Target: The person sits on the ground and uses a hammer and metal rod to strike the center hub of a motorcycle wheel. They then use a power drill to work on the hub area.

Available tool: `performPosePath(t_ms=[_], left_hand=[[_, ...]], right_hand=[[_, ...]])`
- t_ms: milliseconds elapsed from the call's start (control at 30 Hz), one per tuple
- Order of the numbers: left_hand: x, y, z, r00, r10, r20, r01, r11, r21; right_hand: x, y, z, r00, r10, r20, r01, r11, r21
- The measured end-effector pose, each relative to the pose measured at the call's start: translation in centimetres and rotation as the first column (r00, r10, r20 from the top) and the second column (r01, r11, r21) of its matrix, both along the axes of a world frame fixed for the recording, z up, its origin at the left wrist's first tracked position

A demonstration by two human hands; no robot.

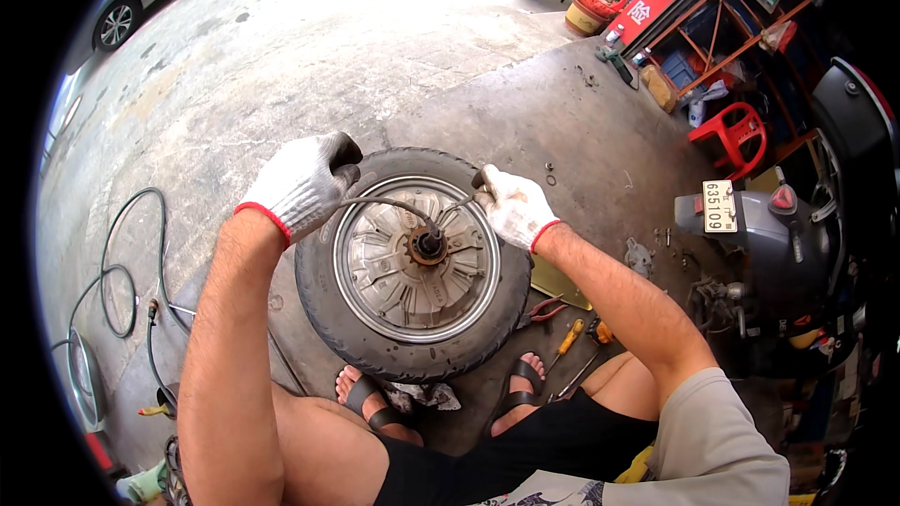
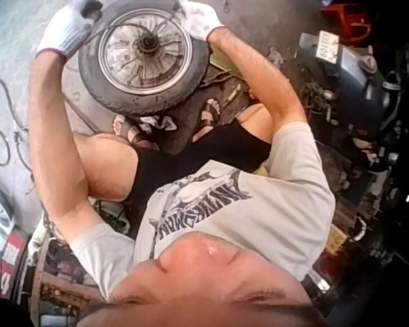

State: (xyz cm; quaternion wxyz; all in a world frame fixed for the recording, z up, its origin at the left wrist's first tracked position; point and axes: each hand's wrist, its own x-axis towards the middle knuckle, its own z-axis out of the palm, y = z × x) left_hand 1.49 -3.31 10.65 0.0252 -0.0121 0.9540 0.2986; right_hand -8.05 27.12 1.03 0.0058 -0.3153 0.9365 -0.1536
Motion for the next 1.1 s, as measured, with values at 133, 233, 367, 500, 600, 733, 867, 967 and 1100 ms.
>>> performPosePath(t_ms=[133, 233, 367, 500, 600, 733, 867, 967, 1100], left_hand=[[0.0, 0.0, 0.1, 1.0, -0.005, -0.001, 0.005, 1.0, -0.01], [-0.2, 0.3, 0.1, 1.0, -0.011, -0.008, 0.011, 1.0, 0.0], [0.1, 0.2, 0.3, 1.0, -0.002, -0.008, 0.002, 1.0, 0.005], [0.2, 0.0, 0.3, 1.0, 0.003, -0.005, -0.003, 1.0, 0.006], [0.0, 0.5, 0.7, 0.999, 0.01, 0.037, -0.01, 1.0, -0.009], [0.3, 0.1, 0.7, 1.0, 0.008, 0.011, -0.008, 1.0, -0.007], [0.2, -0.1, 0.6, 1.0, 0.001, 0.031, -0.001, 1.0, 0.001], [0.2, 0.0, 0.3, 1.0, -0.005, 0.02, 0.004, 1.0, 0.007], [0.2, -0.3, 0.2, 1.0, -0.001, 0.011, 0.001, 1.0, 0.028]], right_hand=[[-0.5, -0.2, -0.1, 0.999, 0.026, -0.033, -0.025, 1.0, 0.011], [-0.8, 0.0, 0.1, 0.998, 0.04, -0.042, -0.037, 0.998, 0.059], [-0.8, -1.1, 2.4, 0.982, 0.175, -0.074, -0.143, 0.937, 0.317], [-0.7, -2.9, 3.7, 0.992, 0.125, 0.029, -0.122, 0.841, 0.527], [-0.4, -3.8, 3.9, 0.999, 0.054, 0.008, -0.05, 0.847, 0.529], [-1.3, -3.8, 3.4, 0.939, 0.334, -0.075, -0.249, 0.816, 0.522], [-1.4, -4.9, 4.7, 0.997, 0.068, 0.045, -0.081, 0.777, 0.624], [-1.2, -4.7, 5.0, 0.997, 0.066, 0.051, -0.083, 0.82, 0.566], [-1.6, -4.0, 4.4, 0.928, 0.371, -0.041, -0.278, 0.761, 0.587]])
